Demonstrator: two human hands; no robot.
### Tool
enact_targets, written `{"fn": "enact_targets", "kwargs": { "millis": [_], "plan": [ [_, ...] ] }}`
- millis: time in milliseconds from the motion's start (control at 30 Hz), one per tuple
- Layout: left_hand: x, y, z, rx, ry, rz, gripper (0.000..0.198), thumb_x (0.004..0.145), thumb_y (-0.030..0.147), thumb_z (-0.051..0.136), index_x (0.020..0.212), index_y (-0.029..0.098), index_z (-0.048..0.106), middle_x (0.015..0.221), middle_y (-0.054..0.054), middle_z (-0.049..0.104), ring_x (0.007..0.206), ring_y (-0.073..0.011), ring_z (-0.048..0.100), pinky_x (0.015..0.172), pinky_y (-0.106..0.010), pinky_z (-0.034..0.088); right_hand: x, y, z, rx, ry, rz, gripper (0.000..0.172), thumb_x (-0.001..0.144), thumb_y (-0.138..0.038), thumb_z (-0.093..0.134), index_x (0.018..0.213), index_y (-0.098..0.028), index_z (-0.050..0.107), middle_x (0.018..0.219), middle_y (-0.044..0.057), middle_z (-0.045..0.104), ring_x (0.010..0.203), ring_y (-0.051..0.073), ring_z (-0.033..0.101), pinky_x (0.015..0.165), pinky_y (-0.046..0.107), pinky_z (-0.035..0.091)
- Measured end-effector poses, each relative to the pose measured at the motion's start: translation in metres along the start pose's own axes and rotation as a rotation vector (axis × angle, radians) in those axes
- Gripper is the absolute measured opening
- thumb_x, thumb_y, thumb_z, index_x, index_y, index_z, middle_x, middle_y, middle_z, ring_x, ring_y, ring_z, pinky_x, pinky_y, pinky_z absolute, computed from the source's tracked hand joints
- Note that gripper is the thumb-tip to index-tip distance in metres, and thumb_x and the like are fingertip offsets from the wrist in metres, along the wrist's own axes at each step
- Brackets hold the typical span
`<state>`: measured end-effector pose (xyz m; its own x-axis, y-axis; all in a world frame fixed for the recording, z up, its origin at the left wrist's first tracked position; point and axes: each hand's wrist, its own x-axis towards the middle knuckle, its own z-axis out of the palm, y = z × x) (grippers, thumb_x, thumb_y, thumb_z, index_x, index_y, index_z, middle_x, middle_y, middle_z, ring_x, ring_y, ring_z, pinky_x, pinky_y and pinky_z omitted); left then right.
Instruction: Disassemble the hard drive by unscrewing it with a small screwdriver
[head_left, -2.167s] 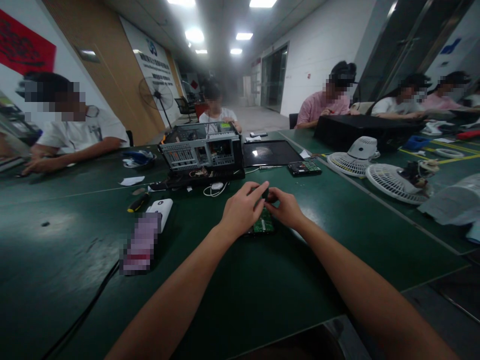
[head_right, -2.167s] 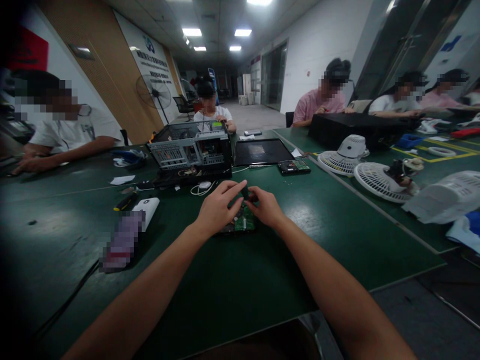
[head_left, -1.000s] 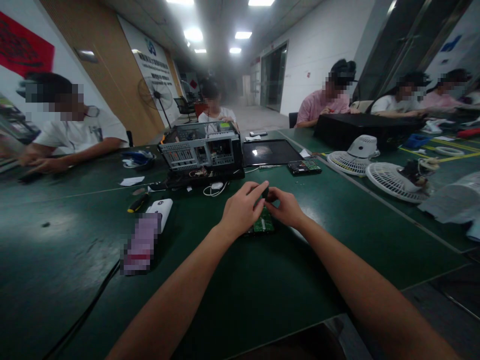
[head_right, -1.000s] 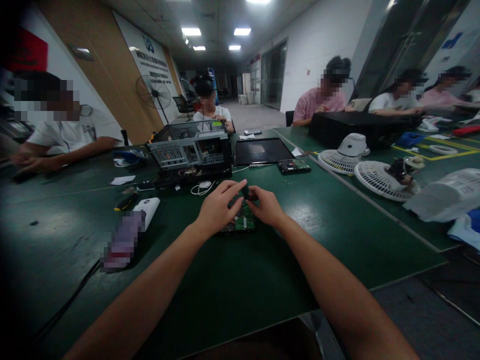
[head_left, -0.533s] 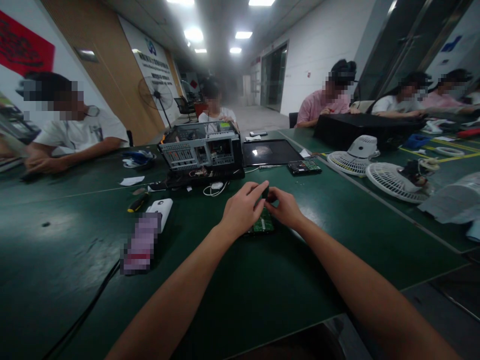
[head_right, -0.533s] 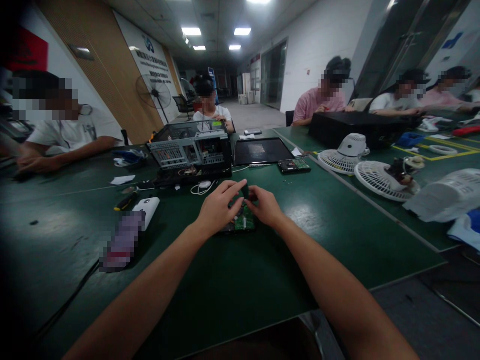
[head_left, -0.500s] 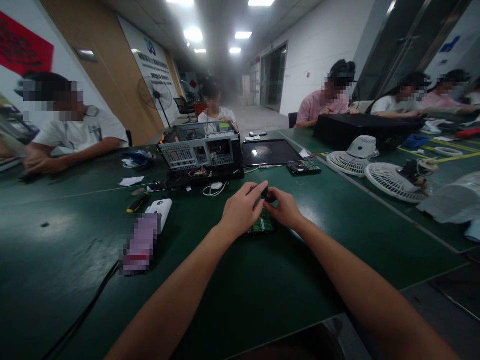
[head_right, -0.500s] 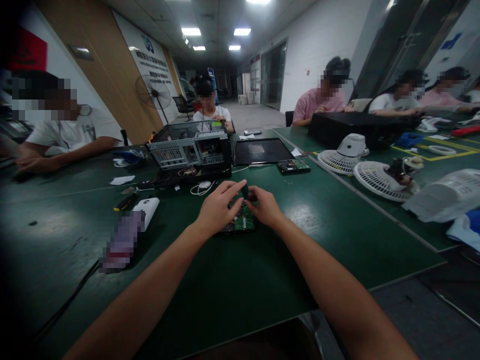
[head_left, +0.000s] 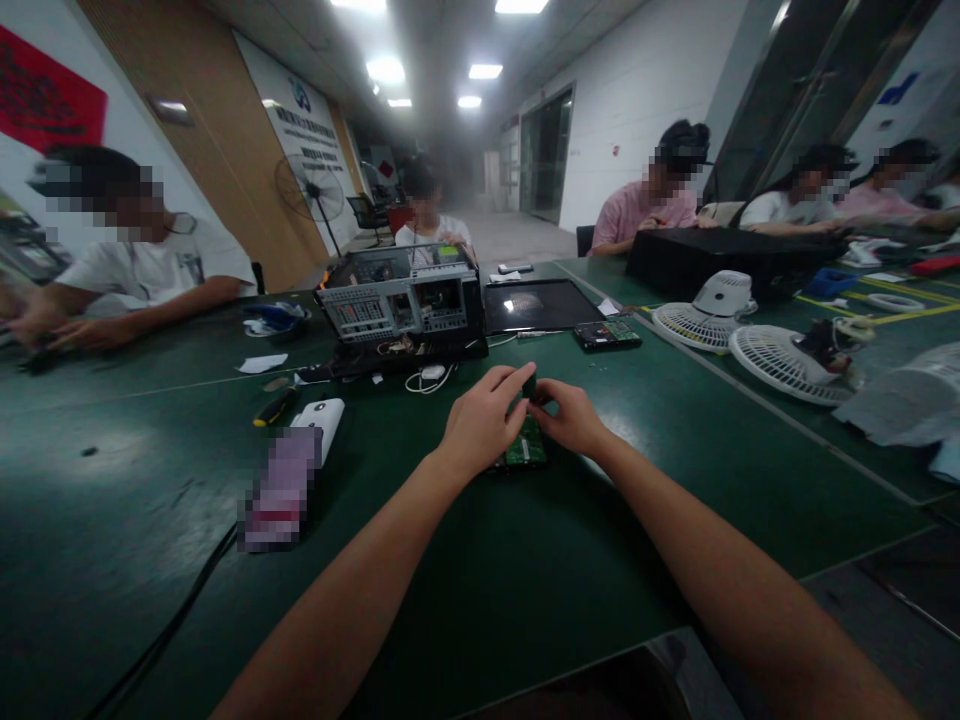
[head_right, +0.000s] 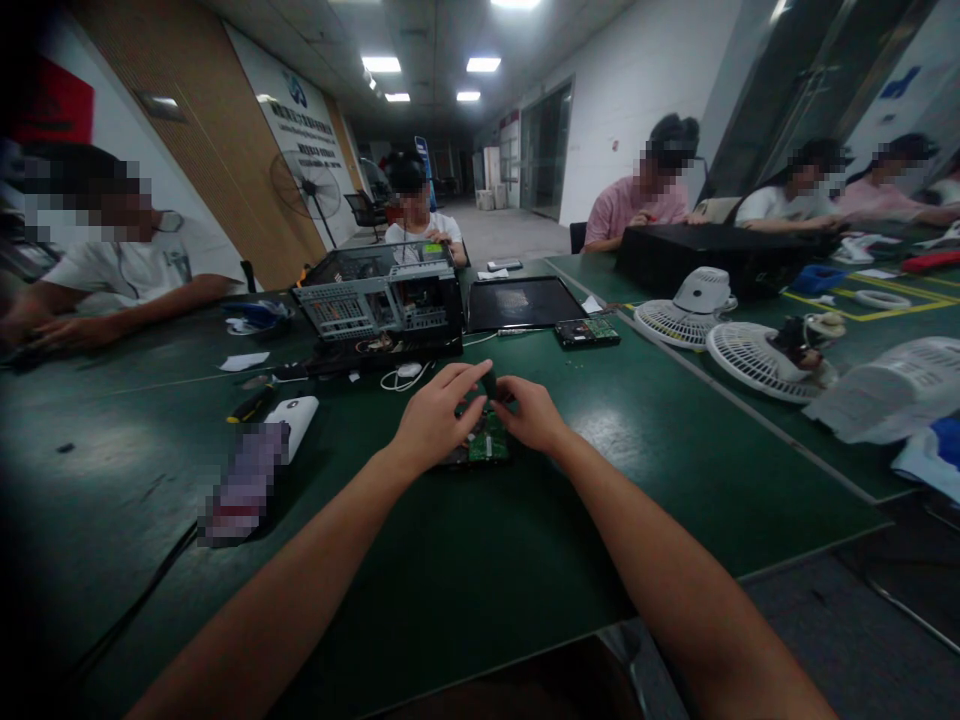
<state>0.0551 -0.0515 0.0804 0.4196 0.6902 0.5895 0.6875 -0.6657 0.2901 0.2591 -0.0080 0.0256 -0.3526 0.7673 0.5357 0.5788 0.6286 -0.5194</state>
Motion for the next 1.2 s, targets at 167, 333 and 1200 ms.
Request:
{"fn": "enact_targets", "kwargs": {
  "millis": [167, 333, 1200],
  "plan": [
    [0.0001, -0.0030, 0.0015, -0.003, 0.005, 0.005, 0.054, 0.097, 0.022, 0.058, 0.150, 0.029, 0.047, 0.133, -0.008, 0.060, 0.107, -0.0206, 0.066, 0.088, -0.035, 0.060, 0.0006, -0.0014, -0.0028, 0.022, -0.022, 0.014, 0.015, 0.090, -0.029, 0.063, 0.103, -0.022, 0.064, 0.092, 0.004, 0.075, 0.081, 0.020, 0.070, 0.076, 0.031, 0.053],
    [0.0001, -0.0027, 0.0008, 0.003, 0.012, 0.006, 0.054, 0.097, 0.022, 0.059, 0.150, 0.028, 0.047, 0.133, -0.008, 0.060, 0.107, -0.0212, 0.066, 0.090, -0.037, 0.060, 0.0012, -0.0008, -0.0035, 0.016, -0.010, 0.028, 0.015, 0.090, -0.030, 0.065, 0.103, -0.022, 0.064, 0.093, 0.005, 0.076, 0.082, 0.020, 0.072, 0.078, 0.032, 0.053],
    [0.0010, -0.0029, -0.0011, -0.014, 0.019, -0.016, 0.050, 0.097, 0.021, 0.059, 0.146, 0.028, 0.050, 0.130, -0.008, 0.061, 0.106, -0.0209, 0.066, 0.086, -0.035, 0.061, 0.0013, 0.0051, 0.0003, 0.012, 0.003, 0.049, 0.022, 0.088, -0.031, 0.068, 0.108, -0.022, 0.063, 0.094, 0.004, 0.076, 0.084, 0.020, 0.073, 0.077, 0.030, 0.052]
  ]
}}
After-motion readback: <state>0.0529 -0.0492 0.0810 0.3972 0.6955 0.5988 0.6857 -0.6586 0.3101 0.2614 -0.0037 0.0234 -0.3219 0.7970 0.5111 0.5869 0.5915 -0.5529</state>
